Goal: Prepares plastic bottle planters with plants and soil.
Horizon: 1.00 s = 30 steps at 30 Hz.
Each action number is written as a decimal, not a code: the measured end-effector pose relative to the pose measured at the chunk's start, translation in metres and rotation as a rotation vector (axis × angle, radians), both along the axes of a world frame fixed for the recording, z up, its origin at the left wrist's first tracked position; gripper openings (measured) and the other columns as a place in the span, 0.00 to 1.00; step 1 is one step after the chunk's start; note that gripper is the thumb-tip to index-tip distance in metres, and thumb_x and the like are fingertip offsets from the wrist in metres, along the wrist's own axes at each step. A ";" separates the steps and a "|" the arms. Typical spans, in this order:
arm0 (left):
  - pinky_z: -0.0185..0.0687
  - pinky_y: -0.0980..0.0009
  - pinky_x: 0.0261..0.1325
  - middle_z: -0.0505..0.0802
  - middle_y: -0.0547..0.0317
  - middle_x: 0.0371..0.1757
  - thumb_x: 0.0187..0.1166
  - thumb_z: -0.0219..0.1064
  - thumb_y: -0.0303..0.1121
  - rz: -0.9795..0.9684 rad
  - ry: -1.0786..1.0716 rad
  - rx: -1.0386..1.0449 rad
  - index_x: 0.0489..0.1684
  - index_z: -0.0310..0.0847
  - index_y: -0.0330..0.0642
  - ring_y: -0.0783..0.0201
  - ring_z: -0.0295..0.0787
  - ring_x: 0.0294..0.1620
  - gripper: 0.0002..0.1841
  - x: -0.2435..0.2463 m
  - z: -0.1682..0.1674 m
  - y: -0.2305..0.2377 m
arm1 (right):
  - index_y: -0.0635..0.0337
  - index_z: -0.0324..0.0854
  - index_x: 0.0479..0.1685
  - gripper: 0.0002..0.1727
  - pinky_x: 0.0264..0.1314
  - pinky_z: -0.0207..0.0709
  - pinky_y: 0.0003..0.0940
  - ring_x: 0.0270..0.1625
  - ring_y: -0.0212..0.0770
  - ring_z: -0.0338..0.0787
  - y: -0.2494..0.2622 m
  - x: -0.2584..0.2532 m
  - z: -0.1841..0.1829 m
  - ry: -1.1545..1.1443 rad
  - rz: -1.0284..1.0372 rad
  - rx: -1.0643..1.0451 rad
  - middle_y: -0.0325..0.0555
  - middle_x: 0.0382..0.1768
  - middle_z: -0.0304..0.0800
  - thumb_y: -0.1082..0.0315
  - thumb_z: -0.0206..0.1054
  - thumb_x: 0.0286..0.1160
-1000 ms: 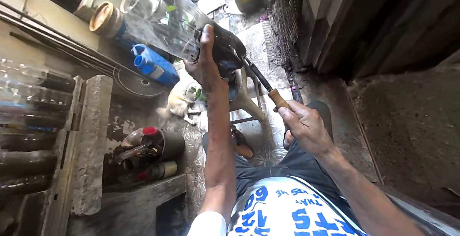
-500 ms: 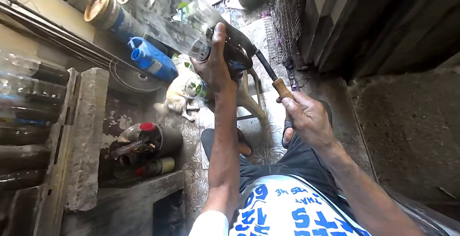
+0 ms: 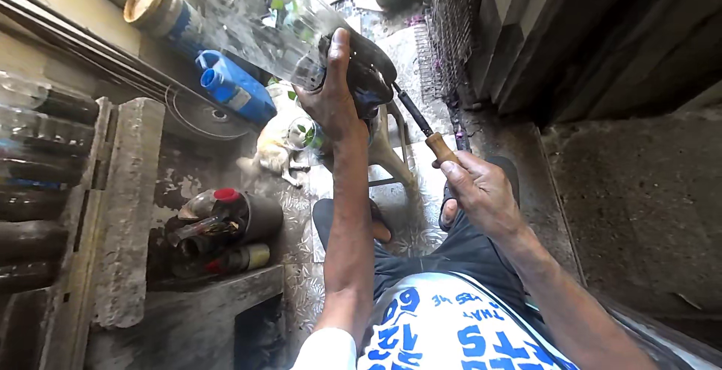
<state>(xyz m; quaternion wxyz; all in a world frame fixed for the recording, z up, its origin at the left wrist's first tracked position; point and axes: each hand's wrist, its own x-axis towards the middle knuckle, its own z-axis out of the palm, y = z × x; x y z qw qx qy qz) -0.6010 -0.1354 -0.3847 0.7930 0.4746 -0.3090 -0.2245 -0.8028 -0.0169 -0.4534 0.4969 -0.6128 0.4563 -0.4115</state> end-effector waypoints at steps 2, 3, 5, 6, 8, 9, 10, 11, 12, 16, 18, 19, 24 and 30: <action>0.94 0.51 0.55 0.91 0.39 0.47 0.68 0.82 0.31 0.008 0.008 -0.011 0.67 0.69 0.27 0.49 0.94 0.49 0.32 0.000 0.000 0.000 | 0.52 0.86 0.52 0.17 0.16 0.69 0.26 0.14 0.28 0.72 -0.001 0.000 -0.001 -0.008 -0.001 -0.005 0.31 0.16 0.73 0.53 0.53 0.90; 0.94 0.51 0.55 0.91 0.39 0.46 0.68 0.82 0.31 0.006 0.007 -0.018 0.66 0.70 0.27 0.49 0.94 0.48 0.31 0.001 0.001 0.000 | 0.52 0.86 0.52 0.17 0.16 0.69 0.26 0.14 0.28 0.71 -0.001 0.000 -0.002 -0.015 0.001 -0.006 0.32 0.16 0.72 0.54 0.53 0.90; 0.94 0.50 0.54 0.91 0.38 0.46 0.69 0.81 0.31 -0.004 -0.002 -0.029 0.65 0.70 0.27 0.49 0.94 0.48 0.30 0.002 0.001 0.000 | 0.52 0.86 0.54 0.18 0.16 0.70 0.26 0.15 0.28 0.72 -0.001 0.000 -0.003 -0.027 0.005 -0.013 0.32 0.17 0.73 0.54 0.54 0.90; 0.94 0.50 0.55 0.91 0.38 0.46 0.69 0.81 0.31 -0.011 -0.007 -0.031 0.65 0.70 0.27 0.49 0.94 0.49 0.30 0.003 0.000 0.000 | 0.52 0.86 0.54 0.18 0.16 0.70 0.25 0.15 0.28 0.72 -0.001 0.001 -0.005 -0.029 0.006 -0.018 0.32 0.17 0.73 0.54 0.54 0.90; 0.94 0.51 0.56 0.91 0.39 0.48 0.68 0.82 0.31 -0.006 -0.017 -0.016 0.67 0.69 0.28 0.50 0.94 0.50 0.32 0.004 0.000 0.001 | 0.52 0.86 0.53 0.18 0.16 0.70 0.25 0.14 0.27 0.72 -0.001 0.001 -0.006 -0.028 0.009 -0.029 0.31 0.16 0.73 0.53 0.54 0.90; 0.94 0.52 0.56 0.91 0.40 0.48 0.68 0.82 0.32 0.000 -0.022 -0.007 0.67 0.69 0.28 0.50 0.94 0.50 0.32 0.004 0.000 0.002 | 0.53 0.86 0.53 0.17 0.16 0.69 0.24 0.14 0.27 0.72 -0.001 0.000 -0.006 -0.028 0.011 -0.031 0.31 0.16 0.73 0.53 0.55 0.90; 0.94 0.52 0.56 0.91 0.40 0.48 0.68 0.83 0.32 0.006 -0.027 0.001 0.66 0.69 0.28 0.50 0.94 0.50 0.32 0.004 0.000 0.002 | 0.52 0.86 0.53 0.17 0.16 0.69 0.25 0.14 0.27 0.72 -0.001 0.000 -0.006 -0.024 0.014 -0.031 0.31 0.16 0.73 0.53 0.54 0.90; 0.94 0.52 0.55 0.91 0.40 0.48 0.68 0.82 0.32 0.012 -0.037 0.011 0.66 0.69 0.28 0.51 0.94 0.50 0.32 0.005 -0.001 0.003 | 0.52 0.86 0.54 0.18 0.16 0.69 0.25 0.14 0.28 0.72 -0.001 0.000 -0.006 -0.021 0.016 -0.031 0.32 0.16 0.73 0.53 0.54 0.90; 0.94 0.53 0.55 0.91 0.41 0.48 0.67 0.83 0.32 0.019 -0.046 0.019 0.66 0.69 0.28 0.51 0.94 0.50 0.32 0.006 -0.001 0.003 | 0.53 0.86 0.54 0.18 0.16 0.70 0.26 0.15 0.28 0.72 -0.002 0.001 -0.006 -0.020 0.020 -0.031 0.32 0.16 0.73 0.53 0.54 0.90; 0.94 0.54 0.54 0.91 0.41 0.48 0.66 0.83 0.32 0.037 -0.049 0.037 0.65 0.69 0.29 0.52 0.94 0.49 0.32 0.006 -0.003 0.005 | 0.53 0.86 0.54 0.18 0.16 0.70 0.26 0.15 0.28 0.72 -0.002 0.002 -0.006 -0.013 0.027 -0.028 0.32 0.16 0.73 0.53 0.54 0.90; 0.94 0.55 0.55 0.91 0.41 0.48 0.66 0.83 0.31 0.032 -0.054 0.034 0.65 0.69 0.29 0.53 0.93 0.50 0.33 0.006 -0.004 0.006 | 0.53 0.86 0.54 0.18 0.17 0.70 0.26 0.15 0.28 0.72 -0.003 0.002 -0.006 -0.009 0.029 -0.027 0.32 0.17 0.73 0.53 0.54 0.90; 0.94 0.55 0.55 0.91 0.41 0.48 0.65 0.84 0.31 0.029 -0.055 0.028 0.65 0.69 0.29 0.53 0.93 0.50 0.33 0.006 -0.004 0.006 | 0.53 0.86 0.55 0.18 0.17 0.70 0.26 0.15 0.28 0.72 -0.003 0.002 -0.005 -0.004 0.030 -0.026 0.32 0.17 0.73 0.53 0.54 0.90; 0.94 0.55 0.55 0.90 0.42 0.49 0.64 0.85 0.32 0.030 -0.045 0.053 0.68 0.67 0.30 0.53 0.94 0.50 0.36 0.008 -0.007 0.008 | 0.53 0.86 0.55 0.18 0.16 0.70 0.26 0.14 0.29 0.72 -0.005 0.005 -0.006 -0.008 0.031 -0.014 0.32 0.16 0.72 0.54 0.54 0.91; 0.94 0.55 0.54 0.91 0.42 0.48 0.62 0.85 0.31 0.044 -0.040 0.038 0.66 0.68 0.29 0.53 0.94 0.50 0.35 0.010 -0.007 0.009 | 0.53 0.86 0.54 0.17 0.15 0.68 0.25 0.13 0.28 0.69 -0.008 0.009 -0.006 -0.017 0.041 -0.005 0.32 0.15 0.71 0.54 0.54 0.90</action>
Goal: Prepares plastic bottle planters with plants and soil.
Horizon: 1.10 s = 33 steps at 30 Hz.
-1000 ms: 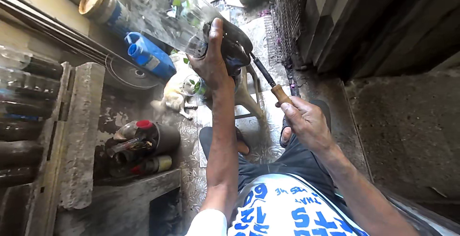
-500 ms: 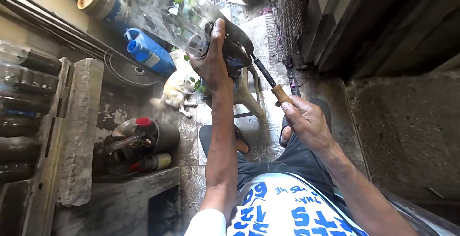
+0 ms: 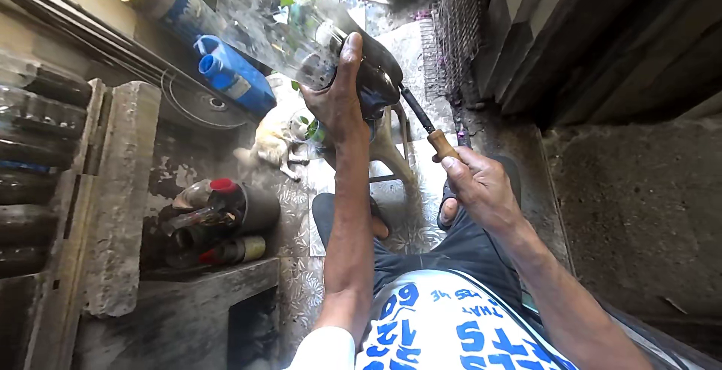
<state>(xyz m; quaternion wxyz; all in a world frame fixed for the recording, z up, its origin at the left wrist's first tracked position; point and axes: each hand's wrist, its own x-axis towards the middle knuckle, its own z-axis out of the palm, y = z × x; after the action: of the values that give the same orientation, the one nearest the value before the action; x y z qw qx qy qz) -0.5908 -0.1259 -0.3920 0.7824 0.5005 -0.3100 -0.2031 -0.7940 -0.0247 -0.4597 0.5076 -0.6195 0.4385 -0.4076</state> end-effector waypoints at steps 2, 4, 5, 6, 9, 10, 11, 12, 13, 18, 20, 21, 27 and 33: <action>0.95 0.55 0.54 0.91 0.41 0.47 0.62 0.85 0.31 -0.002 0.007 -0.002 0.66 0.69 0.29 0.53 0.94 0.49 0.35 0.001 -0.001 0.000 | 0.53 0.86 0.53 0.17 0.14 0.67 0.25 0.12 0.28 0.69 -0.002 0.002 0.000 -0.001 0.002 -0.001 0.32 0.15 0.70 0.54 0.54 0.91; 0.95 0.55 0.53 0.91 0.42 0.47 0.62 0.85 0.32 0.003 0.008 0.028 0.66 0.69 0.30 0.53 0.94 0.49 0.35 0.000 -0.001 0.001 | 0.53 0.86 0.53 0.17 0.14 0.66 0.25 0.12 0.28 0.68 -0.003 0.003 0.000 -0.004 0.003 -0.002 0.33 0.14 0.69 0.54 0.54 0.91; 0.95 0.55 0.54 0.91 0.42 0.48 0.63 0.85 0.33 0.000 0.008 0.041 0.67 0.69 0.30 0.53 0.94 0.50 0.36 -0.001 -0.002 0.003 | 0.53 0.86 0.54 0.17 0.13 0.66 0.25 0.12 0.28 0.68 -0.004 0.004 0.000 -0.008 0.002 0.002 0.33 0.14 0.70 0.54 0.54 0.91; 0.95 0.54 0.55 0.91 0.41 0.50 0.62 0.86 0.33 -0.009 0.009 0.044 0.69 0.67 0.30 0.53 0.94 0.51 0.38 -0.001 -0.003 0.004 | 0.53 0.86 0.54 0.17 0.13 0.66 0.25 0.12 0.28 0.68 -0.004 0.004 0.000 -0.017 -0.002 0.010 0.33 0.14 0.70 0.54 0.54 0.91; 0.92 0.53 0.61 0.88 0.40 0.57 0.61 0.85 0.31 -0.139 0.004 0.045 0.77 0.58 0.31 0.52 0.91 0.58 0.45 0.003 -0.007 0.010 | 0.54 0.86 0.56 0.17 0.13 0.66 0.25 0.12 0.29 0.68 -0.006 0.001 0.002 -0.065 -0.003 0.055 0.33 0.15 0.71 0.55 0.55 0.90; 0.91 0.52 0.63 0.87 0.40 0.59 0.61 0.84 0.29 -0.227 -0.005 0.028 0.80 0.54 0.31 0.52 0.90 0.60 0.47 0.007 -0.010 0.013 | 0.54 0.86 0.56 0.17 0.14 0.67 0.26 0.12 0.29 0.68 -0.007 -0.001 0.001 -0.083 -0.002 0.074 0.33 0.15 0.71 0.54 0.55 0.90; 0.90 0.51 0.65 0.87 0.40 0.59 0.61 0.82 0.28 -0.320 -0.015 0.010 0.79 0.54 0.31 0.52 0.90 0.60 0.45 0.011 -0.013 0.017 | 0.54 0.86 0.57 0.18 0.14 0.67 0.26 0.12 0.29 0.68 -0.008 -0.003 0.000 -0.104 -0.001 0.095 0.34 0.16 0.72 0.54 0.55 0.90; 0.90 0.51 0.64 0.88 0.42 0.57 0.61 0.81 0.27 -0.405 -0.030 -0.009 0.75 0.58 0.31 0.53 0.90 0.58 0.42 0.016 -0.015 0.019 | 0.54 0.86 0.57 0.18 0.13 0.65 0.26 0.12 0.29 0.67 -0.009 -0.006 0.000 -0.139 0.003 0.115 0.34 0.16 0.71 0.54 0.55 0.90; 0.90 0.51 0.63 0.90 0.44 0.53 0.61 0.82 0.27 -0.469 -0.035 -0.033 0.70 0.64 0.31 0.54 0.91 0.56 0.37 0.020 -0.017 0.020 | 0.54 0.86 0.58 0.18 0.12 0.62 0.25 0.12 0.29 0.64 -0.010 -0.009 0.001 -0.190 0.018 0.136 0.33 0.15 0.68 0.54 0.54 0.90; 0.92 0.59 0.58 0.92 0.59 0.47 0.48 0.91 0.36 -0.537 0.089 -0.171 0.62 0.68 0.41 0.64 0.92 0.50 0.41 0.026 -0.034 0.009 | 0.55 0.86 0.57 0.19 0.12 0.59 0.19 0.10 0.24 0.61 -0.017 -0.026 0.008 -0.363 0.123 0.234 0.29 0.12 0.65 0.53 0.55 0.89; 0.92 0.59 0.57 0.92 0.59 0.47 0.47 0.91 0.39 -0.528 0.142 -0.220 0.61 0.68 0.42 0.64 0.92 0.49 0.41 0.023 -0.036 0.003 | 0.55 0.87 0.57 0.19 0.12 0.58 0.19 0.10 0.24 0.60 -0.019 -0.028 0.010 -0.346 0.146 0.236 0.29 0.13 0.64 0.53 0.56 0.89; 0.92 0.58 0.57 0.91 0.58 0.47 0.48 0.91 0.40 -0.518 0.148 -0.229 0.61 0.67 0.42 0.64 0.92 0.49 0.41 0.022 -0.035 0.002 | 0.55 0.86 0.57 0.19 0.12 0.57 0.19 0.10 0.24 0.60 -0.019 -0.029 0.012 -0.334 0.151 0.236 0.30 0.13 0.65 0.53 0.55 0.89; 0.91 0.53 0.59 0.89 0.45 0.50 0.58 0.85 0.30 -0.333 0.053 -0.171 0.65 0.68 0.31 0.55 0.91 0.53 0.35 0.018 -0.011 -0.010 | 0.54 0.87 0.60 0.21 0.14 0.60 0.18 0.12 0.23 0.62 -0.001 -0.032 0.013 -0.295 0.102 0.191 0.28 0.13 0.67 0.50 0.56 0.90; 0.94 0.52 0.53 0.91 0.39 0.47 0.63 0.83 0.26 -0.157 0.072 -0.085 0.63 0.70 0.27 0.50 0.93 0.49 0.31 0.013 0.008 -0.019 | 0.52 0.85 0.59 0.20 0.16 0.63 0.21 0.15 0.23 0.66 0.016 -0.014 0.011 -0.127 -0.004 0.069 0.26 0.16 0.69 0.49 0.56 0.90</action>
<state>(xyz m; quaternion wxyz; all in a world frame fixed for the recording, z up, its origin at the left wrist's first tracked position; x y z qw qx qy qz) -0.5779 -0.1450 -0.3839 0.7952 0.4334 -0.3284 -0.2684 -0.8077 -0.0086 -0.4486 0.5546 -0.5736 0.4206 -0.4318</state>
